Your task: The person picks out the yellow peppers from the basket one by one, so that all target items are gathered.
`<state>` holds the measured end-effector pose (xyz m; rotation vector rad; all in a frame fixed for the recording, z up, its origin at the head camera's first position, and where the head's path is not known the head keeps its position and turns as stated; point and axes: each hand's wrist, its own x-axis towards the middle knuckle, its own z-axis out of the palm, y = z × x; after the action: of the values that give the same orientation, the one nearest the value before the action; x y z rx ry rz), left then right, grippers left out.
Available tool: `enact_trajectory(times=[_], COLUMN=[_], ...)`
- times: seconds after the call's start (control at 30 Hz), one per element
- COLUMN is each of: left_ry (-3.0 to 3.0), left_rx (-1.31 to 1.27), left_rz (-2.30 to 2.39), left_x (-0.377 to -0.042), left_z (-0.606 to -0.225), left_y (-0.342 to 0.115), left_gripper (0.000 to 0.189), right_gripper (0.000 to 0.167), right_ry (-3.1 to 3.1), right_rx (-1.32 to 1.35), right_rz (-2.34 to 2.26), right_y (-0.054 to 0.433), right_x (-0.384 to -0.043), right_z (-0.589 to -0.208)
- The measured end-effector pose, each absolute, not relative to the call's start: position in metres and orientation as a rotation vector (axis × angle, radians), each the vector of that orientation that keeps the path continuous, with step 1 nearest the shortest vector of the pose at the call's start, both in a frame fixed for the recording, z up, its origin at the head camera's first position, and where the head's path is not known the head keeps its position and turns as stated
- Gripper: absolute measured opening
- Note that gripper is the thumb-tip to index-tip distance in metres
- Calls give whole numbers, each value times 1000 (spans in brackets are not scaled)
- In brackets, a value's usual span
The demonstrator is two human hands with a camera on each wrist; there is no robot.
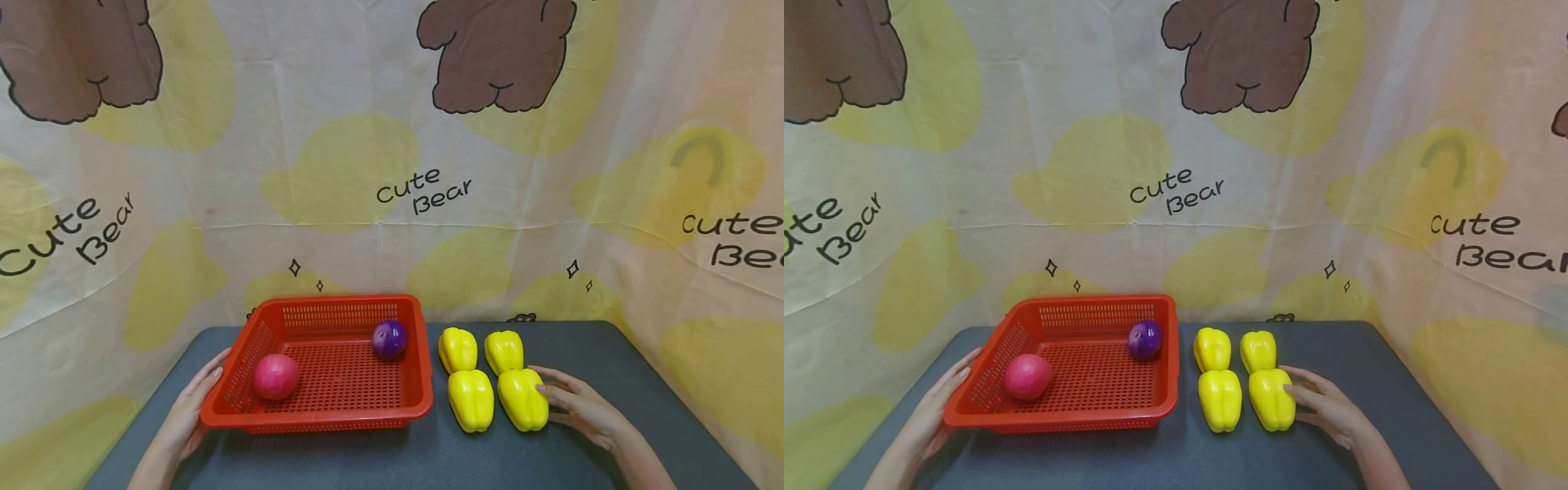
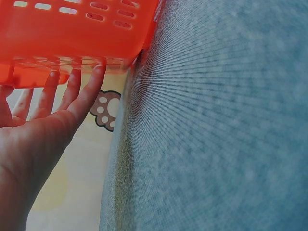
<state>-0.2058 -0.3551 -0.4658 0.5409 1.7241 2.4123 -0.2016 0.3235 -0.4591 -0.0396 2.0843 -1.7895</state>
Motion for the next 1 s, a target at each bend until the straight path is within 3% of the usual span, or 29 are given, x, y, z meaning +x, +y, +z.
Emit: enact_trajectory(times=[1.0], left_ry=[1797], left_rx=[488], left_rz=[2406], left_x=[-206], left_z=[-466], left_y=[-354], left_gripper=[45], right_gripper=[67], right_ry=[2105], right_rx=[-35], right_rz=[-1757], right_y=[332], right_x=[-204], right_z=[-458])
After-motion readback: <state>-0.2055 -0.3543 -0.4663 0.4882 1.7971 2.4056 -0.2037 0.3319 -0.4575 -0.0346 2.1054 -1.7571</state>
